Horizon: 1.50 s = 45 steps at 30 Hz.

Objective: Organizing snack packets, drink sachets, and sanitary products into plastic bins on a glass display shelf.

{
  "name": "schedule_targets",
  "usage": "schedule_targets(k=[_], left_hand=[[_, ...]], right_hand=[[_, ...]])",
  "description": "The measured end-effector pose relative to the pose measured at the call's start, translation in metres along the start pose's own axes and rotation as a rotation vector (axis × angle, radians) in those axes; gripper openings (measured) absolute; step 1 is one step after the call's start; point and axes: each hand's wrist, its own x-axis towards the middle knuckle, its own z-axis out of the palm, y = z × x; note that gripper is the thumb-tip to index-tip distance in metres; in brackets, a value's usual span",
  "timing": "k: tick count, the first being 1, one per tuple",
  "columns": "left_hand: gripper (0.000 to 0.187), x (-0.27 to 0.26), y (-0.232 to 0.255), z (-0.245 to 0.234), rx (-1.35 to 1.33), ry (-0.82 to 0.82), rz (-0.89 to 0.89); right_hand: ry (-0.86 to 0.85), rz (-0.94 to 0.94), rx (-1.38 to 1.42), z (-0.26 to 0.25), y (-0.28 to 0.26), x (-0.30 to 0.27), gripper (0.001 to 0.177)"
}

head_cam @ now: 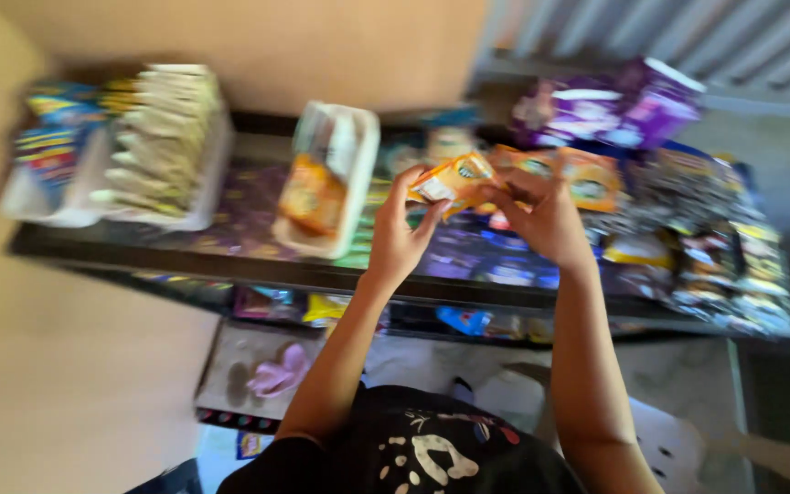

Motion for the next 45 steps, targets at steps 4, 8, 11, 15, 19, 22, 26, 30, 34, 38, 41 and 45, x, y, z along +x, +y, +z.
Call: schedule_targets(k=[4, 8, 11, 15, 19, 22, 26, 30, 34, 38, 41, 45], left_hand=[[0.062, -0.013, 0.000, 0.103, -0.150, -0.101, -0.014], [0.072, -0.035, -0.011, 0.180, 0.256, -0.274, 0.221], [0.078, -0.048, -0.023, 0.214, 0.543, -0.344, 0.316], [0.087, -0.058, -0.041, 0.225, 0.686, -0.367, 0.302], [0.090, -0.060, -0.034, 0.226, 0.671, -0.329, 0.246], [0.090, -0.060, -0.022, 0.215, 0.655, -0.253, 0.243], [0.084, -0.049, 0.001, 0.171, 0.618, -0.150, 0.210], [0.081, -0.040, 0.020, 0.089, 0.691, 0.008, 0.168], [0.073, -0.047, 0.042, -0.016, 0.813, 0.165, 0.127], [0.059, -0.066, 0.027, -0.109, 0.842, 0.278, 0.072], [0.056, -0.077, 0.016, -0.152, 0.772, 0.226, 0.028], [0.057, -0.075, 0.023, -0.171, 0.601, 0.123, 0.041]], right_hand=[[0.102, -0.150, -0.175, -0.097, 0.051, -0.029, 0.019], [0.602, -0.110, -0.259, -0.149, 0.066, -0.044, 0.022], [0.544, -0.200, -0.636, -0.159, 0.088, -0.044, 0.027], [0.131, -0.095, -1.013, -0.137, 0.106, -0.057, 0.044], [0.150, -0.147, -0.943, -0.130, 0.097, -0.060, 0.047], [0.169, -0.209, -0.895, -0.114, 0.074, -0.061, 0.045], [0.099, -0.292, -0.780, -0.075, 0.049, -0.050, 0.045], [0.014, -0.411, -0.676, -0.010, 0.026, -0.028, 0.043], [-0.079, -0.496, -0.605, 0.073, -0.009, -0.004, 0.043], [-0.139, -0.574, -0.553, 0.153, -0.022, 0.023, 0.048], [-0.163, -0.629, -0.542, 0.197, -0.033, 0.049, 0.054], [-0.232, -0.674, -0.614, 0.225, -0.060, 0.075, 0.068]])
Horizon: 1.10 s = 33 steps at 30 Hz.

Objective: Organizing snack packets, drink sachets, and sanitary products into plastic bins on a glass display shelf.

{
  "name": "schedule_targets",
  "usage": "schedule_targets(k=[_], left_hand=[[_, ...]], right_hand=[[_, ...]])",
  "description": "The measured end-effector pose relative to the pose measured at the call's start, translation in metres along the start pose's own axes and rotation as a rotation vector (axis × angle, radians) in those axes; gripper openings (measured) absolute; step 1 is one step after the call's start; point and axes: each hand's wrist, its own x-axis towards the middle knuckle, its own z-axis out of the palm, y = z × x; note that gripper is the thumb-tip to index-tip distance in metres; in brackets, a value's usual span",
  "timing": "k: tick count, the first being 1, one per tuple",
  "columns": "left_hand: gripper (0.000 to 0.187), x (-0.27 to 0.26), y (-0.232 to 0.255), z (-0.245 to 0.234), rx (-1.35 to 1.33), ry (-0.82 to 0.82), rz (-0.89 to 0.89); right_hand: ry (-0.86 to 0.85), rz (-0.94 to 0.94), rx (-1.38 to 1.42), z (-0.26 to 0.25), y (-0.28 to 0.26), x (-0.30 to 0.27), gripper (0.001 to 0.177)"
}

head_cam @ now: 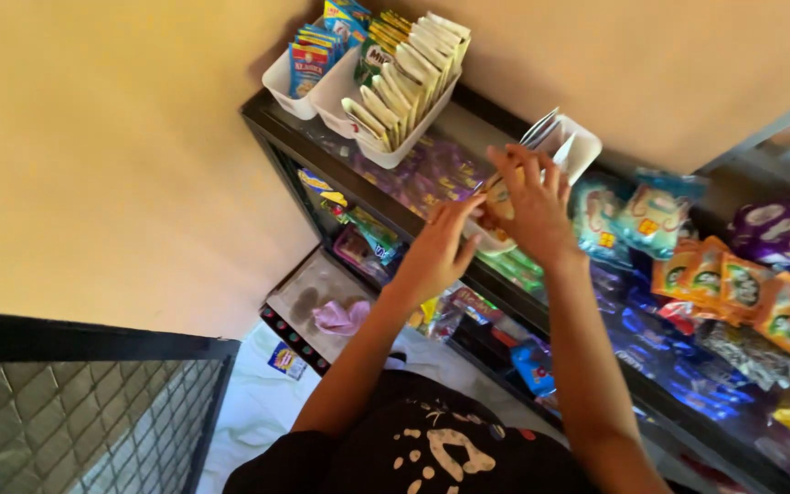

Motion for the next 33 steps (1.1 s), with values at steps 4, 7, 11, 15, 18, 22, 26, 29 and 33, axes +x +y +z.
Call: schedule_targets(k=[4, 7, 11, 15, 18, 22, 26, 29, 33], left_hand=[[0.059, 0.003, -0.008, -0.008, -0.071, -0.043, 0.008], [0.059, 0.006, -0.013, -0.010, -0.135, -0.085, -0.014], [0.059, 0.010, -0.017, -0.003, -0.130, -0.049, -0.020], [0.065, 0.024, 0.008, 0.000, -0.005, 0.139, 0.053], [0.057, 0.024, 0.009, 0.029, -0.173, 0.108, 0.006], [0.044, 0.023, 0.036, 0.081, -0.498, -0.025, -0.122], [0.052, 0.023, 0.076, 0.144, -0.571, -0.107, -0.106], [0.061, 0.018, 0.110, 0.202, -0.513, -0.162, 0.030], [0.066, 0.006, 0.141, 0.286, -0.276, -0.259, 0.257]], right_hand=[[-0.075, 0.071, -0.143, 0.000, -0.001, 0.017, 0.062], [-0.042, 0.081, -0.160, 0.001, 0.013, 0.012, 0.046], [0.137, 0.127, 0.205, -0.019, -0.004, 0.005, 0.040], [0.308, 0.119, 0.336, -0.040, 0.000, -0.017, 0.028], [0.330, 0.161, 0.543, -0.052, 0.011, -0.053, 0.024], [0.252, 0.284, 0.718, -0.091, 0.022, -0.109, 0.032], [0.139, 0.601, 0.882, -0.109, 0.073, -0.186, 0.031], [0.250, 0.757, 0.849, -0.132, 0.116, -0.252, 0.024], [0.525, 0.644, 0.251, -0.180, 0.148, -0.295, 0.025]])
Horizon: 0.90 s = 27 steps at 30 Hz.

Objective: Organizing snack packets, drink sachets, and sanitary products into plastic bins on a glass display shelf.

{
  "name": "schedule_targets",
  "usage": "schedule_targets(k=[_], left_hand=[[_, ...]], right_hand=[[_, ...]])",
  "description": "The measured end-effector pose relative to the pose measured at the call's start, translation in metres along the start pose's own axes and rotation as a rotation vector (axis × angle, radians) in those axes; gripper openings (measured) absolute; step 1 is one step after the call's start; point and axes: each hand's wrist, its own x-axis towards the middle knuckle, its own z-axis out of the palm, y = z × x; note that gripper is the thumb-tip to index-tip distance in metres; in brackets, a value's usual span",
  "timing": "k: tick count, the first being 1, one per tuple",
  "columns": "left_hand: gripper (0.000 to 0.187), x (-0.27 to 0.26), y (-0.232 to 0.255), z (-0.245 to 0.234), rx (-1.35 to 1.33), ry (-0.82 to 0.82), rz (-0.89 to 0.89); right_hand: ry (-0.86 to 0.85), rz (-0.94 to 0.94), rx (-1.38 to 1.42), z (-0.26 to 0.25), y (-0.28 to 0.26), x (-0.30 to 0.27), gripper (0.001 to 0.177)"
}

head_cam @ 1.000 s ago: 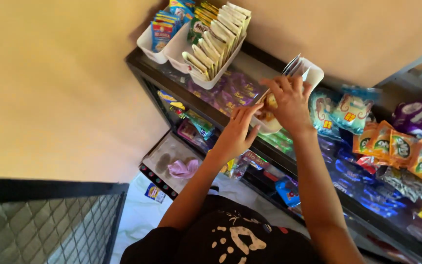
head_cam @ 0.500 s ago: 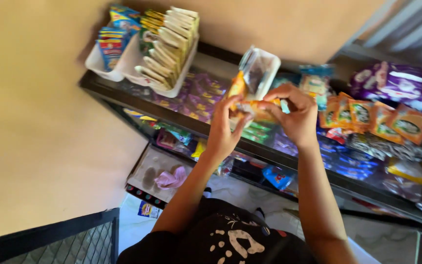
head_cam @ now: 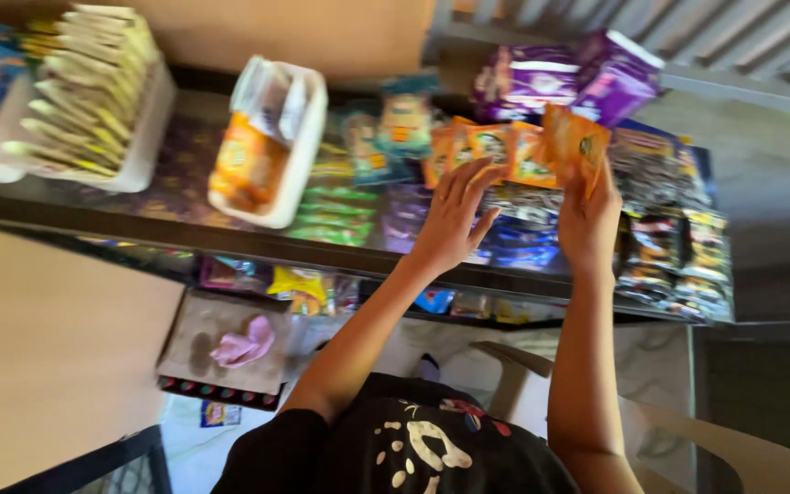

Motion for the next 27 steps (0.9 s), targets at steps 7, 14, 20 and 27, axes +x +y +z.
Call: schedule_targets(k=[7, 14, 20, 27], left_hand=[[0.077, -0.005, 0.003, 0.058, 0.353, -0.149, -0.004], [0.059, -0.005, 0.007, 0.030, 0.268, -0.027, -0.067], [0.049, -0.005, 0.016, -0.075, 0.371, 0.181, -0.130], [0.063, -0.030, -0.038, -0.190, 0.480, 0.244, -0.227]], right_hand=[[-0.109, -0.016, -0.610, -0.013, 0.016, 0.027, 0.062], [-0.317, -0.145, -0.647, 0.011, 0.020, 0.022, 0.067], [-0.365, -0.376, -0.439, 0.064, -0.037, 0.031, 0.058], [-0.412, -0.517, -0.496, 0.191, -0.091, 0.052, 0.065]])
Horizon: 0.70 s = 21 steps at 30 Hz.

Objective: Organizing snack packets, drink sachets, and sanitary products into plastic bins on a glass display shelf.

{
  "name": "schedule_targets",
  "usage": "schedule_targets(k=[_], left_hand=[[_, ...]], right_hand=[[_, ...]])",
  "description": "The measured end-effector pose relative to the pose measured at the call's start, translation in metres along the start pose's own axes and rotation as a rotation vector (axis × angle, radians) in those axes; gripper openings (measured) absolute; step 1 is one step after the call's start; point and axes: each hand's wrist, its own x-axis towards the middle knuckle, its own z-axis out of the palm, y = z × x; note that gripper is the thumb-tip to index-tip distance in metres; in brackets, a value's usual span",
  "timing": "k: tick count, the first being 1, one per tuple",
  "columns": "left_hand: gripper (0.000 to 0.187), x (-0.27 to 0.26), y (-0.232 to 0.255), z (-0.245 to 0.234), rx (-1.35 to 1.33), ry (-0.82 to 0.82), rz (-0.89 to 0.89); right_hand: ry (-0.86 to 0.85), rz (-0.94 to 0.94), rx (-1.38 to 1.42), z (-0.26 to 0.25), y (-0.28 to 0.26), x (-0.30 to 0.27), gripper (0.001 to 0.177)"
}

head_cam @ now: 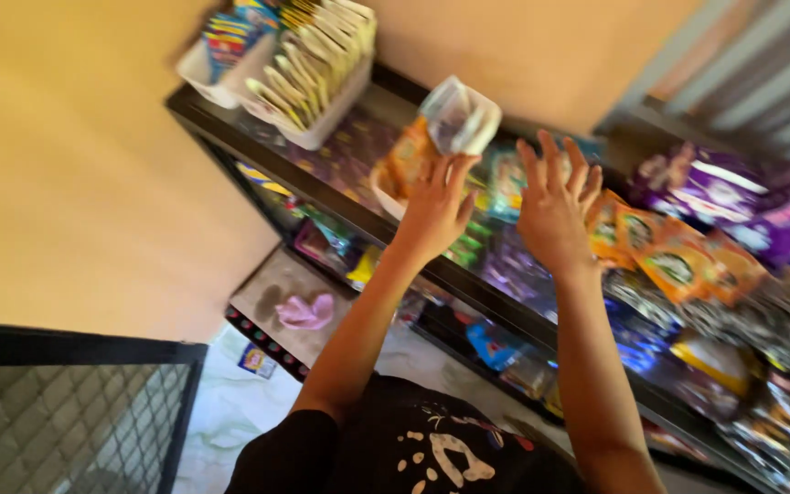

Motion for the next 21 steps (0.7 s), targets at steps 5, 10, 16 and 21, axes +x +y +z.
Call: schedule_targets(k=[5, 10, 16, 21], left_hand=[[0.064, 0.002, -0.024, -0.021, -0.170, -0.043, 0.014], [0.063, 0.006, -0.027, -0.034, -0.249, -0.109, 0.029], [0.066, 0.036, -0.013, -0.027, -0.235, 0.030, 0.126], [0.054, 0.044, 0.015, 0.036, -0.791, -0.066, 0.006]], right_hand=[[-0.027, -0.043, -0.066, 0.034, -0.042, 0.074, 0.076], [0.022, -0.068, -0.032, 0.037, -0.042, 0.104, 0.042], [0.287, 0.104, 0.306, -0.018, -0.016, 0.067, 0.022], [0.127, 0.509, 0.950, -0.069, 0.006, -0.004, 0.021]])
